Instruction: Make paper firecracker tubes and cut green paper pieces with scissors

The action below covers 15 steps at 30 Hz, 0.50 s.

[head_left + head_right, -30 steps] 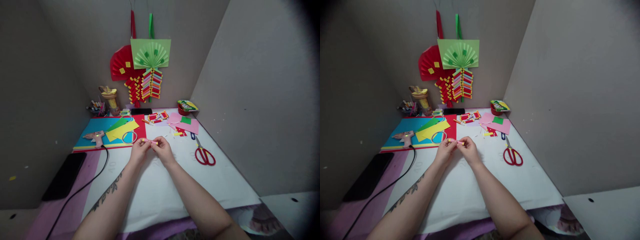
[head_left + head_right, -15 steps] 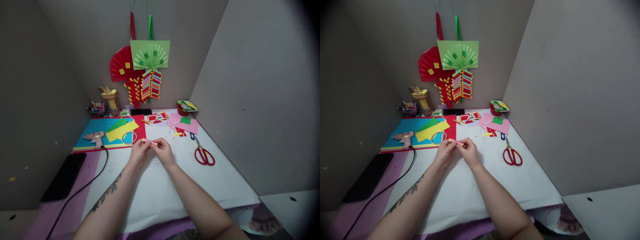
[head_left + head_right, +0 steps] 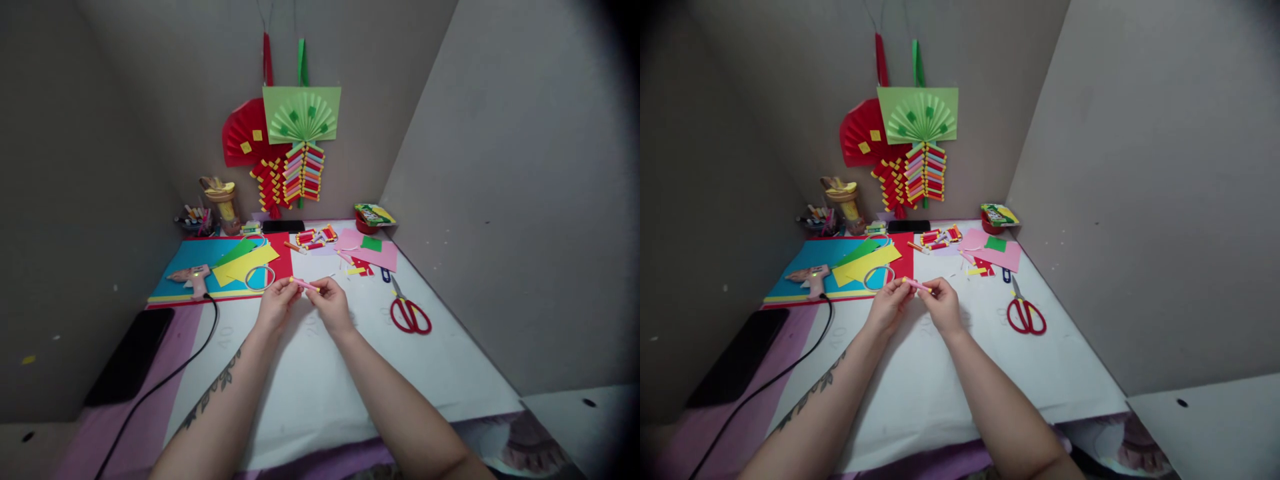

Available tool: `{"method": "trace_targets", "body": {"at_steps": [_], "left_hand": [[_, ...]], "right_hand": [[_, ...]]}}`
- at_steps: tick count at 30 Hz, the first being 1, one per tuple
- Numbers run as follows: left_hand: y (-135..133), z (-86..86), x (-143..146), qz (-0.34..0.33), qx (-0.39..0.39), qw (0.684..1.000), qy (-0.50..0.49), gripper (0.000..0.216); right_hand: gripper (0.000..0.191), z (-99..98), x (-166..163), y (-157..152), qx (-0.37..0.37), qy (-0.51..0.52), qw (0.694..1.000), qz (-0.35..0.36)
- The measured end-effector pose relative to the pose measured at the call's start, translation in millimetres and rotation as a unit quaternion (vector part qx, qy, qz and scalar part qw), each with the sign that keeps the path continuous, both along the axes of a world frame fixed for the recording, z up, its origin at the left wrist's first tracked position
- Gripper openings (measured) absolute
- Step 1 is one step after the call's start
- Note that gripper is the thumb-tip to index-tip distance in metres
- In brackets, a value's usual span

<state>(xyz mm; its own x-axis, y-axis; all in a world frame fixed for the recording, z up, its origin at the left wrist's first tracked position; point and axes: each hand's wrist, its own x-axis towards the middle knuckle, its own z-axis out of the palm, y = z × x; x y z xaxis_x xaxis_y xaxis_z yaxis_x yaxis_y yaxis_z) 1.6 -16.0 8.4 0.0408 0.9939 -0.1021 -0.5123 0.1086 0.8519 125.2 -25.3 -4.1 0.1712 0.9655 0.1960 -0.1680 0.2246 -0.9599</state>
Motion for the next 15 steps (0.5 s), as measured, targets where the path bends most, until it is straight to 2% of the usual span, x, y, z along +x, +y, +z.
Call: {"method": "trace_targets", "body": {"at_steps": [15], "left_hand": [[-2.8,7.6,0.4,0.008,0.007,1.0,-0.01,0.028]], "right_hand": [[0.017,1.0,-0.6,-0.1,-0.023,0.045,0.998,0.026]]}}
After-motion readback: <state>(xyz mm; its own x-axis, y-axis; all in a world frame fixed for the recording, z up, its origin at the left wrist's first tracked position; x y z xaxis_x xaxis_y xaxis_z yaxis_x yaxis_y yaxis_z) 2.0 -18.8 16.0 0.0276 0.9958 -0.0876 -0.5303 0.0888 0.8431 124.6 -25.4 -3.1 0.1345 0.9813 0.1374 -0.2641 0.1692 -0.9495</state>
